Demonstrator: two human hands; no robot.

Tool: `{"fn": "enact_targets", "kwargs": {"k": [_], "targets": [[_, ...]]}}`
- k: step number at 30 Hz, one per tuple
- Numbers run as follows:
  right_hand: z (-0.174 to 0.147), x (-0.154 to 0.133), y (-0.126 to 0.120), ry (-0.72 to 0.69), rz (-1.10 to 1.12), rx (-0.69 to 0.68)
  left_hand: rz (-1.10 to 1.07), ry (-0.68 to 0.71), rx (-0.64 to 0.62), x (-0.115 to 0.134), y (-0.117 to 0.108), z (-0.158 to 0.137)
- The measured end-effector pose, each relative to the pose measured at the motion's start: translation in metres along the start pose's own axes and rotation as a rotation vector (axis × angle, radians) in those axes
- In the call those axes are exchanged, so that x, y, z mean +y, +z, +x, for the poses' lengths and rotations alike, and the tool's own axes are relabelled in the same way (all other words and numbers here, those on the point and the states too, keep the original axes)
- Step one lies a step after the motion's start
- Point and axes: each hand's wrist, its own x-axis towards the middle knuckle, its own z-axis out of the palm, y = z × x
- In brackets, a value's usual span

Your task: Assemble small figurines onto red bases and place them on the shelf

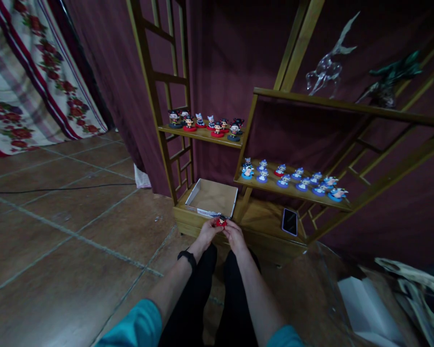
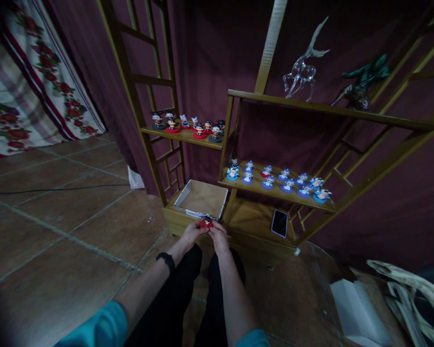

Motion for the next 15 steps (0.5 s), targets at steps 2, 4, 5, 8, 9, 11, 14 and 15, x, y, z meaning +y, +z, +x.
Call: {"fn": "enact_targets", "kwargs": {"k": [2, 4, 5, 8, 9, 11, 14, 15], "targets": [[-0.0005, 0.0004, -0.0003, -0.007, 0.002, -0.012, -0.002, 0.003, 0.013, -0.002, -0.001, 0.001], [-0.0006, 0.0012, -0.0011, -0.011, -0.001, -0.021, 0.009, 0.004, 0.01, -0.0037, -0.0019, 0.002], [-0.0005, 0.0017, -0.0016, -0.012, 0.0, -0.024, 0.015, 0.008, 0.008, -0.0042, -0.0022, 0.0024], [-0.0002, 0.0023, -0.0024, -0.014, 0.009, -0.014, 0.03, 0.027, 0.008, -0.0047, -0.0028, 0.0027], [-0.0001, 0.0023, -0.0025, -0.014, 0.012, -0.005, 0.039, 0.035, 0.006, -0.0046, -0.0028, 0.0025], [0.0, 0.0019, -0.0026, -0.013, 0.016, 0.01, 0.075, 0.051, -0.004, -0.0044, -0.0029, 0.0022], [-0.0001, 0.0013, -0.0034, -0.004, 0.014, 0.006, 0.184, 0.103, 0.005, -0.0049, -0.0028, 0.0025], [-0.0002, 0.0012, -0.0037, -0.006, 0.012, 0.0, 0.243, 0.126, 0.01, -0.0053, -0.0026, 0.0028]]}}
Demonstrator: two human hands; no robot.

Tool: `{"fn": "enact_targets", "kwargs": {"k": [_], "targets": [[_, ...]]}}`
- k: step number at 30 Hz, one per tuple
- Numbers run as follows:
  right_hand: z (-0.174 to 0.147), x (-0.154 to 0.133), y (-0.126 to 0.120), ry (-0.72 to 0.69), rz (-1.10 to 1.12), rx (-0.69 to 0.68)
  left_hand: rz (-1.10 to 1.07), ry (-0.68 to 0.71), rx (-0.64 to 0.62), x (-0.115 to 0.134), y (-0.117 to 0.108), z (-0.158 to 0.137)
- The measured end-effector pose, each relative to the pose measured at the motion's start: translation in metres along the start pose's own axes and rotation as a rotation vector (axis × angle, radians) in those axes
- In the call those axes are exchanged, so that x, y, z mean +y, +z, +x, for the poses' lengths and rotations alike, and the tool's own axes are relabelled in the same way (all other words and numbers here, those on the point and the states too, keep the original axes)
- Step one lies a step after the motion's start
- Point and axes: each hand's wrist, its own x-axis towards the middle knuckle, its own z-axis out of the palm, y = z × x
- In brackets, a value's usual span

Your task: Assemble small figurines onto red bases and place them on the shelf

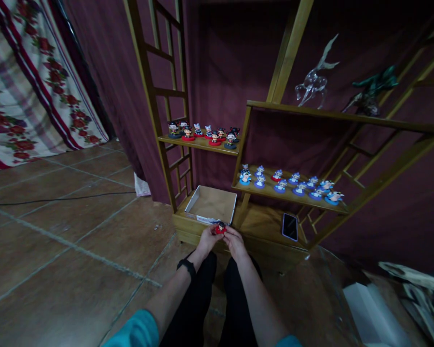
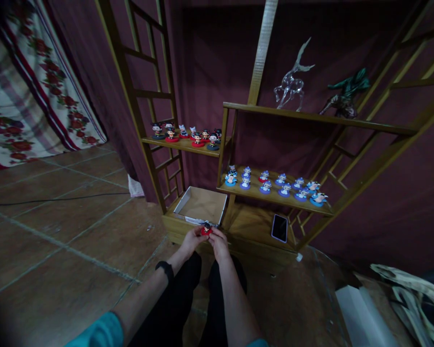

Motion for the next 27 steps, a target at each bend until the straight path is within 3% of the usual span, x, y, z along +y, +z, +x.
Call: {"fn": "enact_targets", "kwargs": {"k": [8, 14, 19, 24, 27], "targets": [[0.0, 0.0, 0.0, -0.017, -0.012, -0.025, 0.553, 0.219, 0.047, 0.004, 0.002, -0.003], [0.002, 0.001, 0.001, 0.003, -0.042, -0.015, 0.703, 0.231, 0.035, 0.012, -0.004, -0.004], [0.003, 0.003, 0.002, 0.002, -0.045, 0.008, 0.58, 0.167, 0.028, 0.008, -0.007, 0.003], [0.006, 0.005, 0.002, 0.008, -0.063, 0.013, 0.149, 0.017, -0.035, 0.002, -0.006, 0.007], [0.006, 0.004, 0.003, 0.013, -0.062, 0.004, -0.005, -0.037, -0.076, 0.001, -0.008, 0.007]]}}
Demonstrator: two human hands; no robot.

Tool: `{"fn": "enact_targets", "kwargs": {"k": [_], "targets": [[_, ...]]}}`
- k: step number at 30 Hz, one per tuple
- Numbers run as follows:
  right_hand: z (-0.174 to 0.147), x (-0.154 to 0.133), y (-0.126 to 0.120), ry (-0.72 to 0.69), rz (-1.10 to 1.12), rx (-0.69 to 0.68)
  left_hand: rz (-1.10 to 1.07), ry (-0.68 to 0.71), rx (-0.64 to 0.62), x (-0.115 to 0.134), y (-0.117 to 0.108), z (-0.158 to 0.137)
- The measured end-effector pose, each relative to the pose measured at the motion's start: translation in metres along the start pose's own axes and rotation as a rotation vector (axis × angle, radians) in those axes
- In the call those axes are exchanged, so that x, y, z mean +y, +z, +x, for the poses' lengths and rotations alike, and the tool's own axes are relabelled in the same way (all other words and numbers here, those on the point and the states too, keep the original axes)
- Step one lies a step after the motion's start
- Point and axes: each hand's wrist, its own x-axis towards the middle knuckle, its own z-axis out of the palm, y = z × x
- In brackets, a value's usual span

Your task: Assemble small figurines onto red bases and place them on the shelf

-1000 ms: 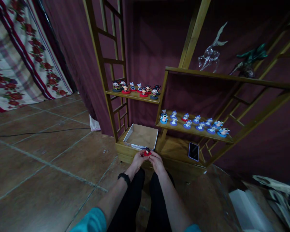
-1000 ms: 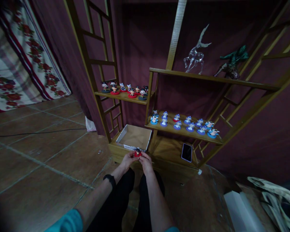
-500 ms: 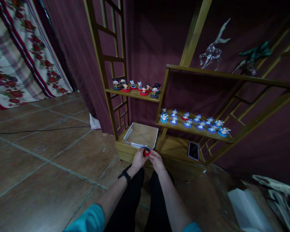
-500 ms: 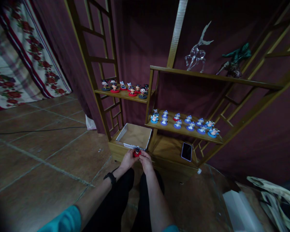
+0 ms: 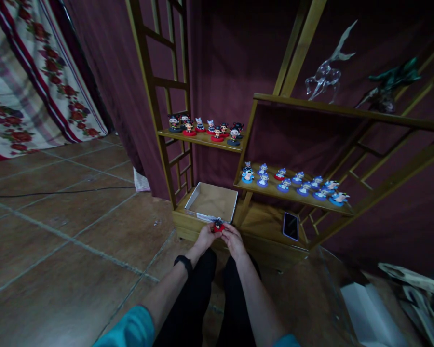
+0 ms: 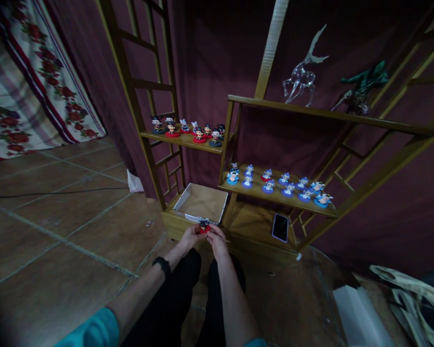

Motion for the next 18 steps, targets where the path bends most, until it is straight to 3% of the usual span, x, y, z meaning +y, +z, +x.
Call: {"fn": "enact_targets", "kwargs": {"k": [12, 18], "targets": [[-0.0044, -0.0026, 0.0021, 0.0, 0.043, -0.02, -0.068, -0.06, -0.046, 0.0049, -0.0068, -0.0056], [-0.0064, -0.0039, 0.0017, 0.007, 0.013, 0.003, 0.039, -0.008, 0.034, 0.0076, -0.0013, -0.0063]]}}
